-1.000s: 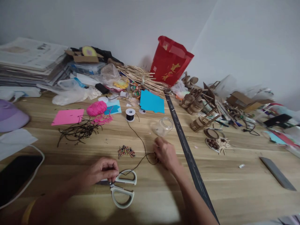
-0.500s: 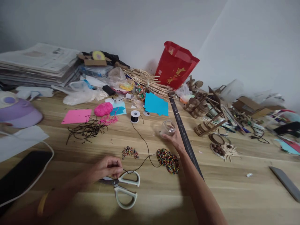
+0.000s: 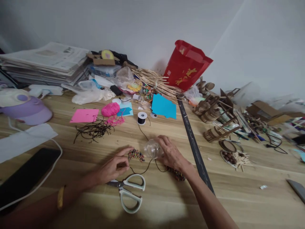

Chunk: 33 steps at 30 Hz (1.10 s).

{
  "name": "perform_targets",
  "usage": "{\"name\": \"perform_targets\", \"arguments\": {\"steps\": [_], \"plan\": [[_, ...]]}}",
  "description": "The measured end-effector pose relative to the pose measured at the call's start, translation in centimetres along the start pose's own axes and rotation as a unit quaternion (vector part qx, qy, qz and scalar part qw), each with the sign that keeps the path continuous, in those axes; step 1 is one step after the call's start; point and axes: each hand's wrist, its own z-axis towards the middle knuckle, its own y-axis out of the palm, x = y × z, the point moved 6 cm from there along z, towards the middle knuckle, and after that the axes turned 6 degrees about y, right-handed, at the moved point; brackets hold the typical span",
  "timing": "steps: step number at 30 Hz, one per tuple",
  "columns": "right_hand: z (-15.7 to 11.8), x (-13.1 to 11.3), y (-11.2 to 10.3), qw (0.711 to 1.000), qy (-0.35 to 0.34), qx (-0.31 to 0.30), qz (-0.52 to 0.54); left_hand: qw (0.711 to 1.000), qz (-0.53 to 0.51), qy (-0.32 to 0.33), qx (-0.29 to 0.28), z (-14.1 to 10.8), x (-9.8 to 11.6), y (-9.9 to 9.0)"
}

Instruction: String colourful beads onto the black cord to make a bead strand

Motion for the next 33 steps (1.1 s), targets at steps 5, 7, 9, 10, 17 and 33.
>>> {"name": "perform_targets", "arguments": {"steps": [5, 7, 9, 10, 17, 33], "plan": [[0.5, -1.1, 0.9, 0.994, -0.015, -0.034, -0.099, 0.998, 0.043, 0.008, -0.038, 0.1, -0.6, 0.6], [0.8, -1.5, 0.9, 0.988, -0.011, -0.033, -0.149, 0.998, 0.055, 0.010, -0.040, 0.2, -0.7, 0.8], [1.1, -2.2, 0.9, 0.981, -0.015, -0.031, -0.192, 0.997, 0.066, 0.009, -0.040, 0.2, -0.9, 1.0], [1.2, -2.5, 1.0, 0.977, -0.020, -0.030, -0.209, 0.997, 0.072, 0.009, -0.038, 0.2, -1.0, 1.1], [1.1, -4.4, 2.0, 0.968, -0.058, -0.009, -0.243, 0.993, 0.106, 0.036, -0.033, 0.0, -0.9, 1.3], [1.5, -10.8, 1.9, 0.986, -0.072, -0.015, -0.150, 0.990, 0.115, 0.081, -0.019, 0.2, 0.6, 0.7]]}}
